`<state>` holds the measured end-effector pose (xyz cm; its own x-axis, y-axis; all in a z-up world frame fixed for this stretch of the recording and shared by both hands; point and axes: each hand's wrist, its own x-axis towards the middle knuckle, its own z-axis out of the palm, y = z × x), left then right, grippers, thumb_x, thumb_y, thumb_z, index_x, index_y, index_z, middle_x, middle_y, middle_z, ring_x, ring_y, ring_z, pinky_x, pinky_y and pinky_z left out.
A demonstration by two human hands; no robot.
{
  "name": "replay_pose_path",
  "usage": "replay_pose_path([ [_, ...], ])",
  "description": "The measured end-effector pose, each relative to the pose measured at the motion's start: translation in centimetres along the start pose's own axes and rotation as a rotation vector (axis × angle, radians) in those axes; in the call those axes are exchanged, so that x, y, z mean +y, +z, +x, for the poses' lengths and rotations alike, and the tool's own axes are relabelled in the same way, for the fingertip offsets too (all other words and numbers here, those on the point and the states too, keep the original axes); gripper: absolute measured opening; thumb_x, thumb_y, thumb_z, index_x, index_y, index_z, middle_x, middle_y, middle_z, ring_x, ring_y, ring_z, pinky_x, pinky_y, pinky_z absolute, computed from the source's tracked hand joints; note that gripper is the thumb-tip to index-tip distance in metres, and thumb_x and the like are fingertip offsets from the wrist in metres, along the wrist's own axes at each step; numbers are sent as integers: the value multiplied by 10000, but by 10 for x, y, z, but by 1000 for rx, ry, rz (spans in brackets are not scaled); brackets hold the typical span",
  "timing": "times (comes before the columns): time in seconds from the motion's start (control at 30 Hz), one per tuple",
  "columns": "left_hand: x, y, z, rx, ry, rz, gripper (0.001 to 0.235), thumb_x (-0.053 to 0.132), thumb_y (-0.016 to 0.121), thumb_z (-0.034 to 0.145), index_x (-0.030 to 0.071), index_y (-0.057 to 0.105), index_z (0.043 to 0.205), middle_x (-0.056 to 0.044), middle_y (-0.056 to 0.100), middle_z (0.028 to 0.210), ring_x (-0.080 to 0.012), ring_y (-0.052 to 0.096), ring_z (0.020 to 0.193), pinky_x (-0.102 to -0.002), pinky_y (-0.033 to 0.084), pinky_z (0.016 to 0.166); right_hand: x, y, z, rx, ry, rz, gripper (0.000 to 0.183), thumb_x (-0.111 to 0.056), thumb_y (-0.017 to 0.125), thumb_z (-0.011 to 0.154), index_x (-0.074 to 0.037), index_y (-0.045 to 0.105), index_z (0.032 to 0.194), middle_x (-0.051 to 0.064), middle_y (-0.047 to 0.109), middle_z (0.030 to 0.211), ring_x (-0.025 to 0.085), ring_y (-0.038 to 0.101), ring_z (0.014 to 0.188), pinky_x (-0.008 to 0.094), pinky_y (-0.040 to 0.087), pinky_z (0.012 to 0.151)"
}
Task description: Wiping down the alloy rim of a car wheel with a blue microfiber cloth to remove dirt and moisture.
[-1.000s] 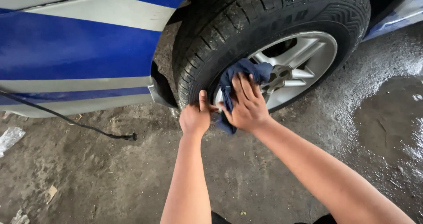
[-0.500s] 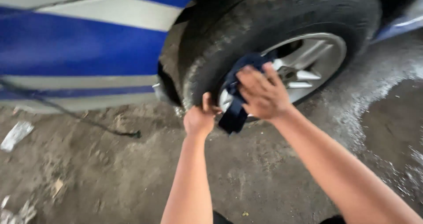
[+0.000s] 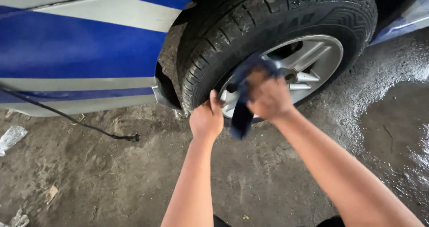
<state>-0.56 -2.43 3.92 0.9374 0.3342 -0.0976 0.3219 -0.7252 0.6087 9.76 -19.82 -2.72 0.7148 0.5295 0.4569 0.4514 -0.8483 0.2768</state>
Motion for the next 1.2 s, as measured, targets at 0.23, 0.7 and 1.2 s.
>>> replay_pose_path([
  [0.23, 17, 47, 4, 324, 426, -96, 406, 407, 490, 1063, 93, 705, 1205, -147, 764, 995, -341, 733, 959, -453, 587, 786, 12, 23, -30, 548, -204, 341, 524, -400, 804, 648, -24, 726, 1003, 311, 577, 1407, 521, 588, 1198, 646, 459, 955],
  [0.7, 22, 43, 5, 38, 370, -122, 512, 233, 444, 1019, -4, 456, 1472, -243, 611, 1323, -412, 592, 1263, -495, 475, 1064, -25, -2, -32, 541, 66, 766, 561, -241, 626, 907, 178, 520, 1266, 375, 370, 1529, 543, 461, 1357, 485, 486, 1053],
  [1.2, 10, 65, 19, -109, 344, 211, 569, 332, 501, 936, 65, 502, 1439, -174, 632, 1308, -375, 609, 1248, -502, 470, 1048, -9, 36, -50, 405, -92, 573, 631, -309, 605, 922, 190, 501, 1293, 418, 429, 1410, 601, 401, 1373, 575, 413, 1106],
])
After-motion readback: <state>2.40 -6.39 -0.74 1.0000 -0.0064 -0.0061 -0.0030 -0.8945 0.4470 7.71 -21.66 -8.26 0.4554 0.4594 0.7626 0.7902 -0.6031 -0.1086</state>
